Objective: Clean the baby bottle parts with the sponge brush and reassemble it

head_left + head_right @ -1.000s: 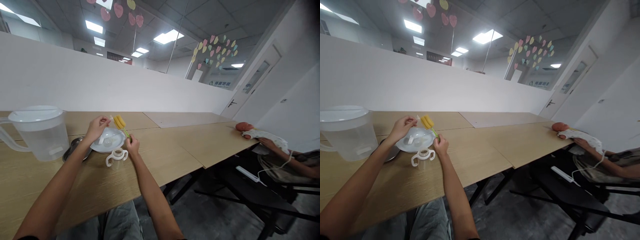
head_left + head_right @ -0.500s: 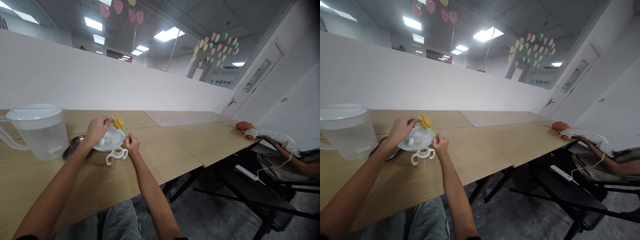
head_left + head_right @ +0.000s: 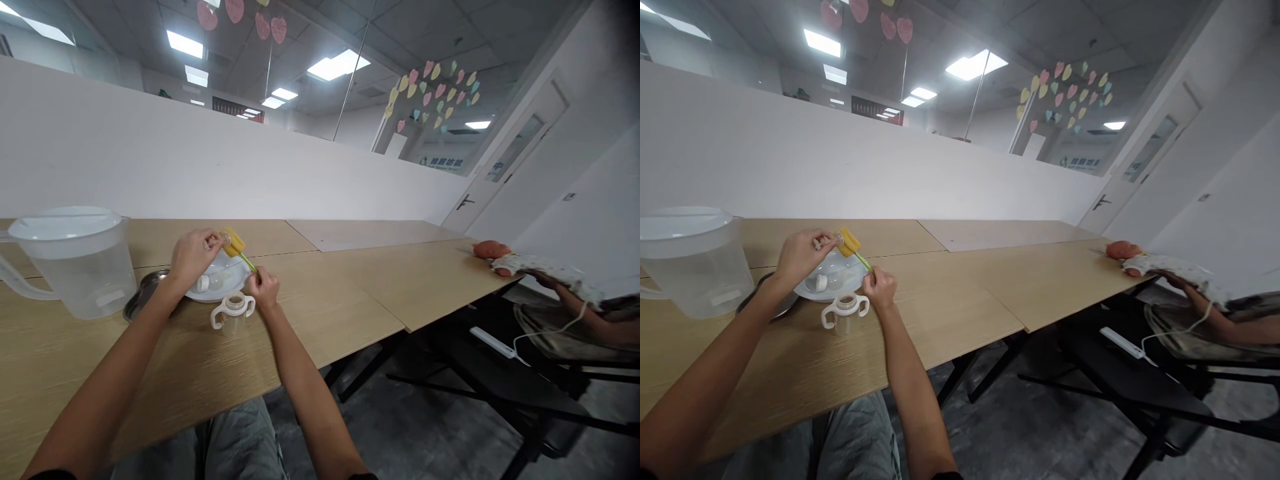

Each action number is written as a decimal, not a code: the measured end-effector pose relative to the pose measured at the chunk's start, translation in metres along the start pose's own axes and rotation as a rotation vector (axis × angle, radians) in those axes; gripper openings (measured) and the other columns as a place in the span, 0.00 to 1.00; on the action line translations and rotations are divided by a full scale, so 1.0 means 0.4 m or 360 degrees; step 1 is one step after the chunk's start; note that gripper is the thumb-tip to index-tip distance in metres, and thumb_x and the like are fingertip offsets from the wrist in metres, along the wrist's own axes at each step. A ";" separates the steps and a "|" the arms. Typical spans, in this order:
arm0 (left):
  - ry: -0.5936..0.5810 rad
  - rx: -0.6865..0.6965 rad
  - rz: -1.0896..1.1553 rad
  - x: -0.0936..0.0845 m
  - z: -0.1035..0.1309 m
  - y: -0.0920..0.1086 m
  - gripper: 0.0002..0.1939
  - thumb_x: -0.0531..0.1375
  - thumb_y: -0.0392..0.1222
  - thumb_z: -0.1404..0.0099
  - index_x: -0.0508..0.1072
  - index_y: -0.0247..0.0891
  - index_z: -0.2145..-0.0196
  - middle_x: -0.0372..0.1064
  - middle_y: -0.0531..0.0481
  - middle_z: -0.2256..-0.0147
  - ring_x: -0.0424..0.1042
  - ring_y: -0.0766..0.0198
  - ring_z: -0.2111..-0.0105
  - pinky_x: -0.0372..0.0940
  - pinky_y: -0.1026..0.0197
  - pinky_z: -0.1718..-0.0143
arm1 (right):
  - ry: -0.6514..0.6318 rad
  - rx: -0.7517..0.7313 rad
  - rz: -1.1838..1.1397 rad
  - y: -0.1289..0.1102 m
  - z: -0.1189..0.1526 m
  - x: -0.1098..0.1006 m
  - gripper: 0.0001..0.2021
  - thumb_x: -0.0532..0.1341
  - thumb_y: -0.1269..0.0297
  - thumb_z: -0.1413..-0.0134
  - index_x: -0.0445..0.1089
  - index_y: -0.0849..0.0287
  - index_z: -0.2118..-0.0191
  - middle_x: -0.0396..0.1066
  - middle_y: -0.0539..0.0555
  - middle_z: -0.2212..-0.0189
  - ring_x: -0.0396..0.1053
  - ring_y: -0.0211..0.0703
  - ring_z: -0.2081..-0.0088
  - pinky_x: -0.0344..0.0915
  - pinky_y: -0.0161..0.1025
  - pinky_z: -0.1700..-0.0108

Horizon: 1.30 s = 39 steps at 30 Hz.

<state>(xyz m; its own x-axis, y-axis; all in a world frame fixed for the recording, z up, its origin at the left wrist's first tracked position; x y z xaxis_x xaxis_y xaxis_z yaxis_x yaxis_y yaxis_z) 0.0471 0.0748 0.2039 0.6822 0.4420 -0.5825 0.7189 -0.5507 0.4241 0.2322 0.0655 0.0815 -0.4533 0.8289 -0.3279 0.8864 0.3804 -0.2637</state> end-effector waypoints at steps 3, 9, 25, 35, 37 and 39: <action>-0.0029 -0.0135 0.0335 0.003 -0.006 -0.024 0.19 0.58 0.56 0.43 0.77 0.38 0.67 0.74 0.49 0.70 0.68 0.62 0.71 0.59 0.62 0.69 | 0.0055 0.0020 -0.0025 0.003 -0.001 -0.009 0.10 0.50 0.68 0.48 0.68 0.59 0.71 0.57 0.45 0.86 0.55 0.35 0.82 0.48 0.33 0.75; 0.0081 -0.0364 0.0697 -0.010 -0.013 -0.072 0.20 0.61 0.57 0.46 0.79 0.38 0.67 0.75 0.47 0.68 0.69 0.61 0.69 0.62 0.61 0.66 | 0.0055 0.0061 -0.0009 0.013 -0.001 -0.016 0.09 0.51 0.68 0.48 0.65 0.59 0.74 0.55 0.46 0.86 0.55 0.36 0.81 0.49 0.33 0.75; 0.0059 -0.0622 0.1681 0.029 -0.015 -0.112 0.15 0.63 0.50 0.43 0.75 0.33 0.67 0.67 0.51 0.73 0.66 0.70 0.71 0.64 0.65 0.64 | -0.0009 -0.0239 0.0115 -0.013 0.004 -0.010 0.08 0.53 0.68 0.52 0.61 0.57 0.79 0.55 0.47 0.85 0.53 0.36 0.80 0.49 0.35 0.73; -0.0079 -0.0695 0.1721 0.048 -0.008 -0.102 0.13 0.61 0.48 0.39 0.75 0.34 0.67 0.66 0.52 0.72 0.65 0.71 0.72 0.63 0.65 0.62 | 0.0025 -0.0177 0.0117 -0.010 0.004 -0.008 0.08 0.52 0.67 0.50 0.64 0.57 0.76 0.56 0.47 0.85 0.56 0.37 0.79 0.51 0.35 0.73; -0.0080 -0.0679 0.1751 0.049 -0.009 -0.097 0.12 0.61 0.47 0.40 0.74 0.34 0.71 0.66 0.51 0.71 0.64 0.71 0.72 0.64 0.65 0.63 | -0.0028 -0.0176 0.0108 -0.007 0.006 0.002 0.08 0.53 0.67 0.51 0.62 0.57 0.78 0.54 0.46 0.85 0.54 0.37 0.79 0.50 0.35 0.73; -0.0070 -0.0668 0.1768 0.047 -0.011 -0.097 0.12 0.62 0.47 0.40 0.73 0.34 0.71 0.66 0.51 0.71 0.64 0.72 0.72 0.63 0.66 0.64 | -0.0037 -0.0165 0.0106 -0.003 0.008 0.004 0.07 0.53 0.67 0.52 0.61 0.57 0.79 0.53 0.46 0.86 0.53 0.36 0.80 0.49 0.35 0.73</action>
<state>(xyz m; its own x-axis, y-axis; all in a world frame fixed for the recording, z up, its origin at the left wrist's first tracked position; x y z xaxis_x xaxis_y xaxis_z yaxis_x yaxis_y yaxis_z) 0.0326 0.1074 0.1796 0.9603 -0.1602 0.2283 -0.2707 -0.3383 0.9013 0.2301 0.0651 0.0786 -0.3940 0.8444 -0.3631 0.9191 0.3662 -0.1457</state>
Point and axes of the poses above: each hand's wrist, its own z-axis away from the middle knuckle, its own x-axis out of the palm, y = z × x, the point moved 9 cm from there along -z, towards the middle knuckle
